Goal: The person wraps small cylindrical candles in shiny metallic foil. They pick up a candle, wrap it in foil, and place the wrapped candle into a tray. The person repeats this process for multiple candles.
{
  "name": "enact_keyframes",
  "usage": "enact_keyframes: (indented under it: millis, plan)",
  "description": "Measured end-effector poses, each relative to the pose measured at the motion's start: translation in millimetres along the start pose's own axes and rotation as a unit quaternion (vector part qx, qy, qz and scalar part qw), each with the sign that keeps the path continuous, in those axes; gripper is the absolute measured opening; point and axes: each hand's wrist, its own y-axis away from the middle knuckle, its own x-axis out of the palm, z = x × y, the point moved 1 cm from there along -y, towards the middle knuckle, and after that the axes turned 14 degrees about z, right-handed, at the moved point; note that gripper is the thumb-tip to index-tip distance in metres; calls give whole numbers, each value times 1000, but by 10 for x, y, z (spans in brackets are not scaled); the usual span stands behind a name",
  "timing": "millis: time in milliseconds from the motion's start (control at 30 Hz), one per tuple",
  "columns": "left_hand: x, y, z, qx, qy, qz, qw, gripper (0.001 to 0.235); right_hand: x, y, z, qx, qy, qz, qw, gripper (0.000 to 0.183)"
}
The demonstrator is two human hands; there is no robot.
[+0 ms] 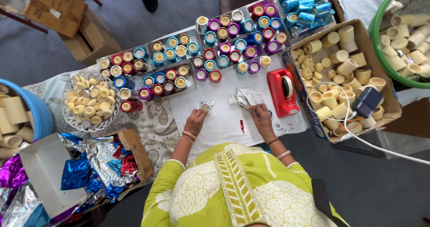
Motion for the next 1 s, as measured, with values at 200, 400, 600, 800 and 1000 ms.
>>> enact_keyframes:
  millis: [200, 400, 600, 800, 1000]
  plan:
    - [66, -37, 55, -19, 40, -23, 999, 22, -430, 310, -16, -39, 11, -154, 987, 20]
    - [163, -4, 104, -32, 45, -14, 998, 28, -843, 577, -353, 31, 35, -303, 952, 9]
    - [146, -55, 149, -56, 51, 35, 997, 23, -1073, 692, -552, 33, -111, -355, 927, 13]
    - [-25, -68, 75, -68, 22, 61, 996, 23, -936, 573, -327, 30, -37, -317, 947, 18]
    - [-163, -75, -129, -68, 63, -5, 996, 33, -610, 371, -157, -12, -19, -256, 966, 19]
